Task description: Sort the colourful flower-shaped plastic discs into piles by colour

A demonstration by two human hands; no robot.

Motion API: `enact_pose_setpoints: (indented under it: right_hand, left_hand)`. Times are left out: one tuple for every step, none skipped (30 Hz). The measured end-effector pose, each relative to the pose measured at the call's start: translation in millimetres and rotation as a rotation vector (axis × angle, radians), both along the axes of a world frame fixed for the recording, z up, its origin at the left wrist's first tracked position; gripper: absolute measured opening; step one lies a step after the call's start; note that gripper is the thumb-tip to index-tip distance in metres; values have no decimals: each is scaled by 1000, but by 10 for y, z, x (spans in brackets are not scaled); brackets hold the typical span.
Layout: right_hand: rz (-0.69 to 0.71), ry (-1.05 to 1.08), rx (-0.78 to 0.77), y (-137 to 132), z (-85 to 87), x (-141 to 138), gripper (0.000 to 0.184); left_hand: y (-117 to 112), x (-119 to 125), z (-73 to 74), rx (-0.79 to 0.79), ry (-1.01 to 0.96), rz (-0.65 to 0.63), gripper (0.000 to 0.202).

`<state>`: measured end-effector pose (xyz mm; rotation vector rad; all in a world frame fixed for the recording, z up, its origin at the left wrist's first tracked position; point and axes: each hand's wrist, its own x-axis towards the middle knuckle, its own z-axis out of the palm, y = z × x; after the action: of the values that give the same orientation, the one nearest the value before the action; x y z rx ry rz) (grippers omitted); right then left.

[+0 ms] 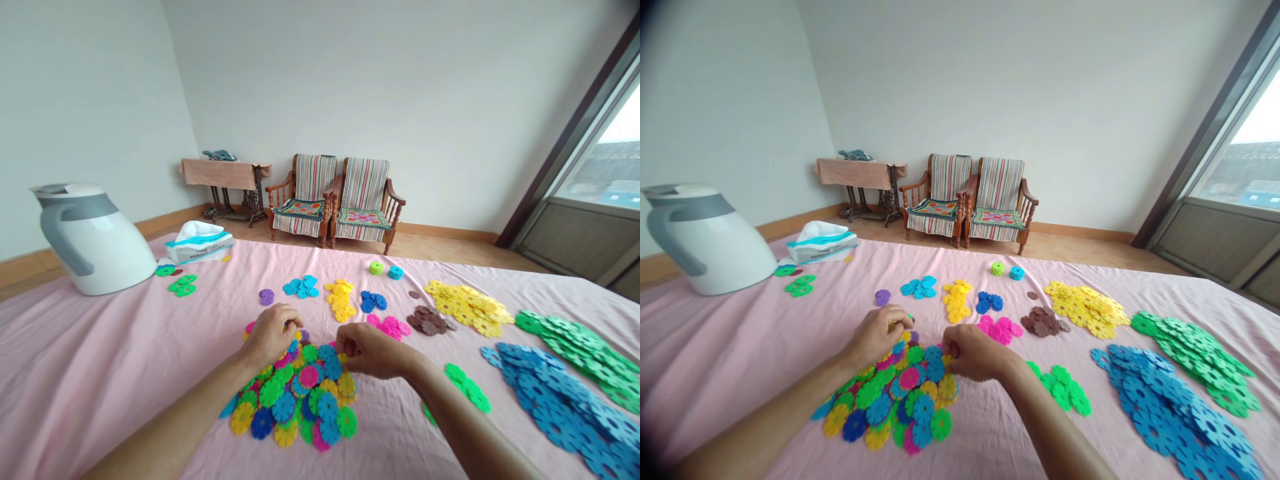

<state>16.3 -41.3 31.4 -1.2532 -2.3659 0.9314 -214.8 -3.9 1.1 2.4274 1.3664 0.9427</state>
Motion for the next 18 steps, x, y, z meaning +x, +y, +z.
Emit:
enact_pose_setpoints:
  right_hand:
    - [0,20,-12,19,-1,15,10]
    - [-17,41,-12,44,-6,31,9]
    - [-53,61,2,76,-18,48,7]
    - [-108,83,31,114,-38,63,6]
    - [-176,107,59,156,-67,75,6]
    - [-257,140,72,201,-103,85,6]
    - [-340,184,70,246,-143,93,5]
    - [-417,235,60,288,-183,100,2]
    - [-482,287,48,324,-217,105,2]
    - [-527,328,40,349,-242,111,5]
    - [-544,349,37,361,-256,116,7]
    - [-532,343,37,359,-257,119,7]
    - [-493,313,39,344,-247,119,6]
    - [-442,264,47,316,-228,115,5]
    - [-391,204,63,279,-206,105,5]
    - [-351,140,87,237,-182,90,6]
    - [-330,80,117,196,-162,70,8]
    - [-324,28,148,157,-148,47,12]
  left_hand:
    - [-3,1,5,-4,0,3,28]
    - [-7,3,11,-9,1,6,28]
    - [-11,5,16,-14,1,7,28]
    - [-14,6,21,-16,1,6,29]
    - [-16,7,25,-18,1,5,29]
    - [-17,7,26,-17,1,3,29]
    - [-16,7,25,-16,1,1,29]
    - [-15,5,23,-15,0,1,29]
    - [-12,3,19,-15,-1,1,29]
    - [-10,2,15,-15,-3,1,28]
    - [-7,0,11,-14,-5,0,29]
    - [-5,-1,8,-13,-6,-2,29]
    - [-5,-2,6,-12,-6,-4,29]
    - [-5,-2,6,-12,-4,-6,29]
    - [-6,-1,7,-12,-1,-6,29]
    - [-8,0,8,-11,1,-3,29]
    - [-11,1,10,-11,1,-2,30]
    - [-14,2,12,-11,0,-1,30]
